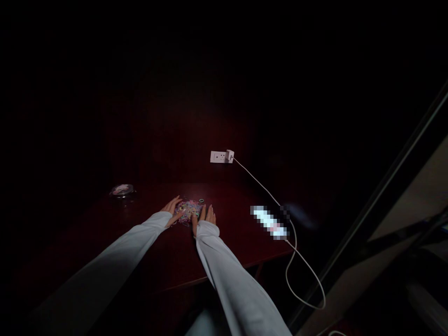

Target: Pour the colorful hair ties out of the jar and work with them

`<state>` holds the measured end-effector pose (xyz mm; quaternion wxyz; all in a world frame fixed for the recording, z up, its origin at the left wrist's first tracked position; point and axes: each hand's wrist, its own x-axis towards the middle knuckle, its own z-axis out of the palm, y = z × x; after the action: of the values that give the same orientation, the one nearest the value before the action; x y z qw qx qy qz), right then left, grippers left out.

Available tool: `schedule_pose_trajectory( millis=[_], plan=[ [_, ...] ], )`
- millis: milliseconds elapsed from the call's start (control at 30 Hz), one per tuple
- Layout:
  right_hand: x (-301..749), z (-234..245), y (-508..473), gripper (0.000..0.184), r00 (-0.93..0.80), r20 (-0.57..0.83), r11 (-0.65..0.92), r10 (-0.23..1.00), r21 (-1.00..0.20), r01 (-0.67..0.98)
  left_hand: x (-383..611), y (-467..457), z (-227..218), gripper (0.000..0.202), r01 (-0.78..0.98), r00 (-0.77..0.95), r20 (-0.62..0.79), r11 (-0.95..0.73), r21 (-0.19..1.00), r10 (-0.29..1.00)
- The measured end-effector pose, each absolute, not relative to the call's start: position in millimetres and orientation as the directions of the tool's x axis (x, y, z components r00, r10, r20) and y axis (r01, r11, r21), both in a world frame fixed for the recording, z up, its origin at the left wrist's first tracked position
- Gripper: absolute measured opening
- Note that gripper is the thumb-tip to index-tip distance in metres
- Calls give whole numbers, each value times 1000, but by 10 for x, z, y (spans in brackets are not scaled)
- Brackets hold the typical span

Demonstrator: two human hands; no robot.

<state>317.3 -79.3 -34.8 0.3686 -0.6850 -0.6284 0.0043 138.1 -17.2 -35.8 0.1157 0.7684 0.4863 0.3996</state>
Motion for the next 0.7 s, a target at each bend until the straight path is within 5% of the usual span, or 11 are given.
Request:
schedule_pose_trajectory(
  millis=[167,267,500,700],
  plan=[
    [2980,-201,-235,54,449,405,93,797,-816,570,1554,-184,-333,50,591,94,517,-466,659,851],
    [3163,-20,-31,47,500,400,189,768,-888,419,1555,-161,-314,47,513,67,536,-490,704,841],
    [3507,159,9,47,273,319,134,908,-837,531,1398,-52,-335,46,497,99,542,-513,700,835],
    [3261,289,-232,71,178,180,3,968,-711,703,1426,85,-273,66,495,94,338,-339,800,936]
  ],
)
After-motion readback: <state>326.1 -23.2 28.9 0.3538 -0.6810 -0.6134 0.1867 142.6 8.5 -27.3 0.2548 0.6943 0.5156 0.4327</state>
